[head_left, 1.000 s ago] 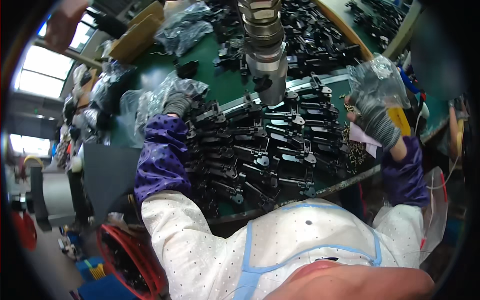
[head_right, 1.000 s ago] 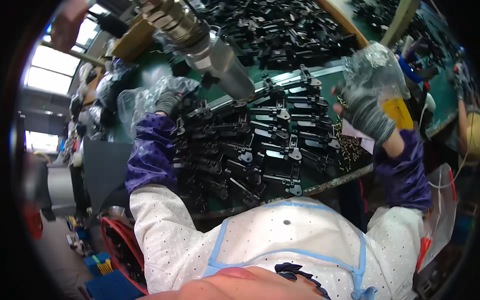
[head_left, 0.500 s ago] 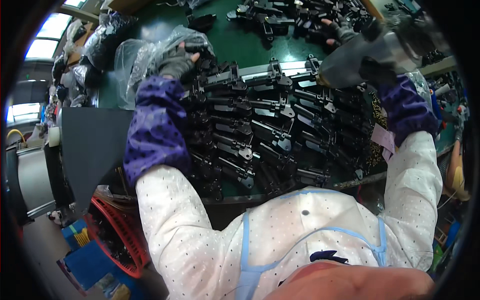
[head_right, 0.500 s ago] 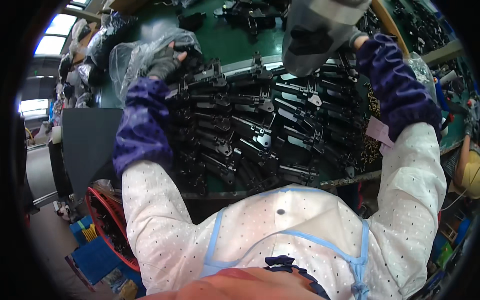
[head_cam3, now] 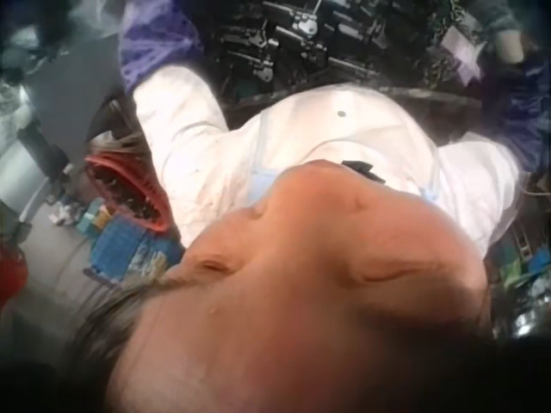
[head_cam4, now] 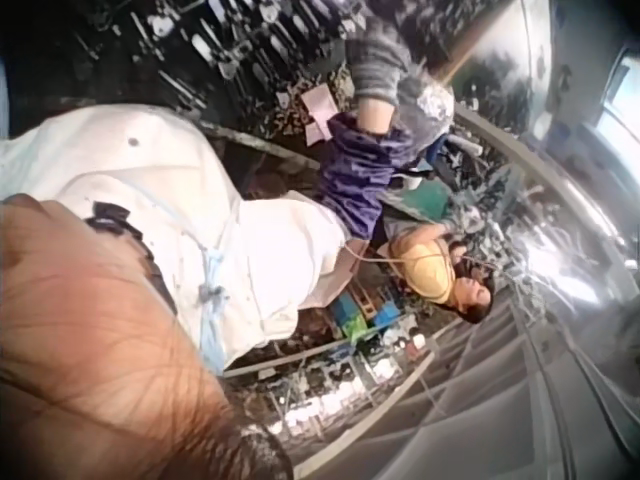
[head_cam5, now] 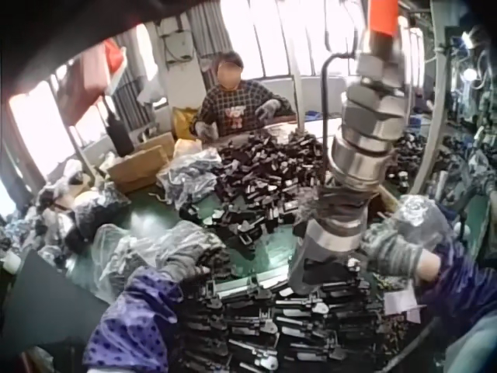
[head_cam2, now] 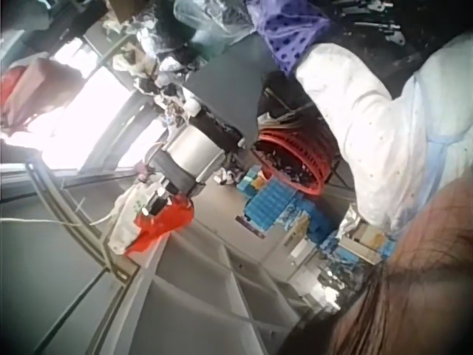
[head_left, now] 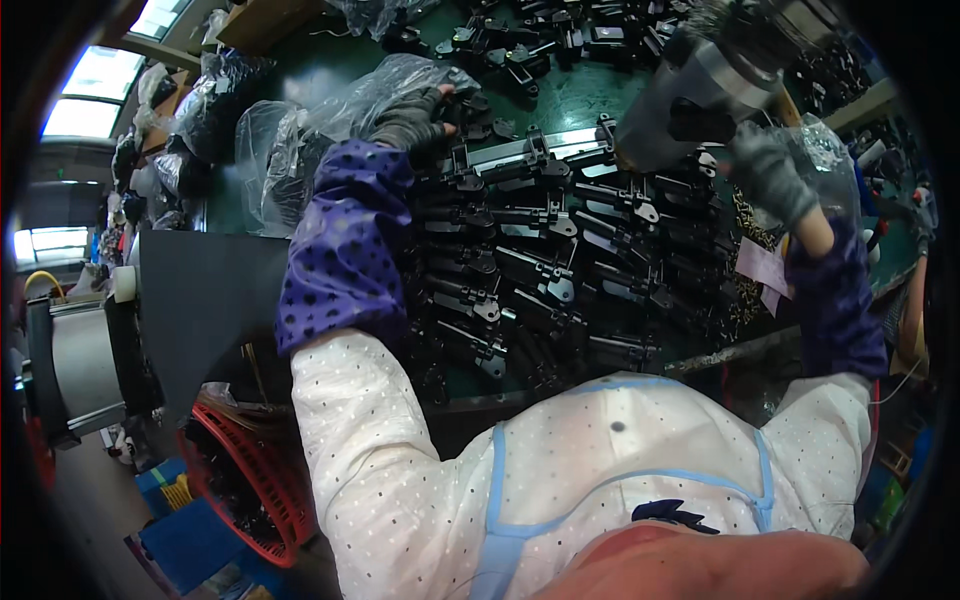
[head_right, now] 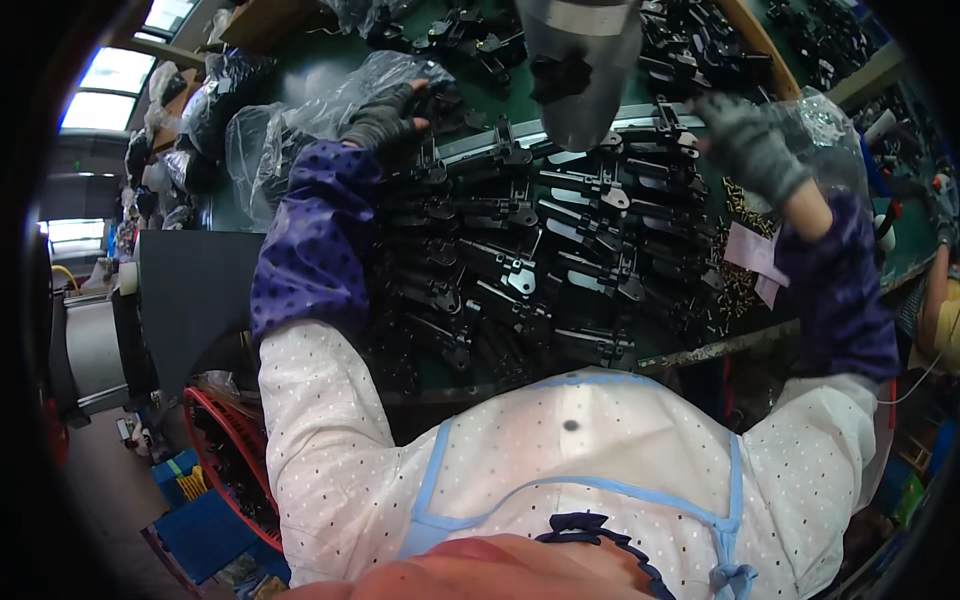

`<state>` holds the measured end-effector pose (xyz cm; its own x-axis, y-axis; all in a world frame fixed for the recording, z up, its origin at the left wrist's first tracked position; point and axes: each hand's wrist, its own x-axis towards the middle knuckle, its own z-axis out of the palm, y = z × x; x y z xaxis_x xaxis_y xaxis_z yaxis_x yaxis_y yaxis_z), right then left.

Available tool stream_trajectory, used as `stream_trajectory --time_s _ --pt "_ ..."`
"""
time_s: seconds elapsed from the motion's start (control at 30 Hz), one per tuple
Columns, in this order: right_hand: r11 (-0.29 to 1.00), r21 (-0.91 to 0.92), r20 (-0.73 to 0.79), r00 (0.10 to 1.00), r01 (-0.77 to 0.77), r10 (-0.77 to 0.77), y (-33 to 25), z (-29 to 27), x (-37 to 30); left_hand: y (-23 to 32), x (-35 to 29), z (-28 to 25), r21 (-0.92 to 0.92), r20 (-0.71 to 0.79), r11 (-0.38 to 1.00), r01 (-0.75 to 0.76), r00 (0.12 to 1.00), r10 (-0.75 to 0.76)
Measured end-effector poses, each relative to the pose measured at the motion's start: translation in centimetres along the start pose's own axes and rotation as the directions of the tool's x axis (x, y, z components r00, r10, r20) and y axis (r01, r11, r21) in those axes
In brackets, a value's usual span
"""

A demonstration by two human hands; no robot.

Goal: Assembling small black plastic parts at a manual workstation using a pneumatic or electric screwdriver.

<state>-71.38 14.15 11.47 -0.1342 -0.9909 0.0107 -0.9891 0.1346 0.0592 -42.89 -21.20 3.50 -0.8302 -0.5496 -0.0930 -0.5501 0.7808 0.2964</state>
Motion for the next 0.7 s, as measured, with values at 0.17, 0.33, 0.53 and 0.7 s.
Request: stream_trajectory --time_s 0.17,0.33,0.53,0.7 --pt "0.99 -0.142 0.189 0.981 -0.007 0.034 -0.4 3.5 -5.5 -1.8 -1.2 -1.6 -0.136 0.151 0.986 -0.099 0.981 0.12" --pt "0.99 -0.135 0.183 0.98 -0.05 0.074 0.3 6.1 -5.8 5.9 0.2 -2.9 0.328 0.267 0.945 -0.001 0.959 -0.092" --pt "0.987 -0.16 0.225 0.974 0.036 0.001 -0.6 3.2 -5.5 10.8 1.7 -0.1 0.032 0.221 0.988 -0.152 0.965 0.141" --pt "0.989 -0.116 0.351 0.927 -0.094 0.13 0.3 5.0 -6.8 11.4 5.4 3.0 0.004 0.202 0.975 -0.221 0.956 0.215"
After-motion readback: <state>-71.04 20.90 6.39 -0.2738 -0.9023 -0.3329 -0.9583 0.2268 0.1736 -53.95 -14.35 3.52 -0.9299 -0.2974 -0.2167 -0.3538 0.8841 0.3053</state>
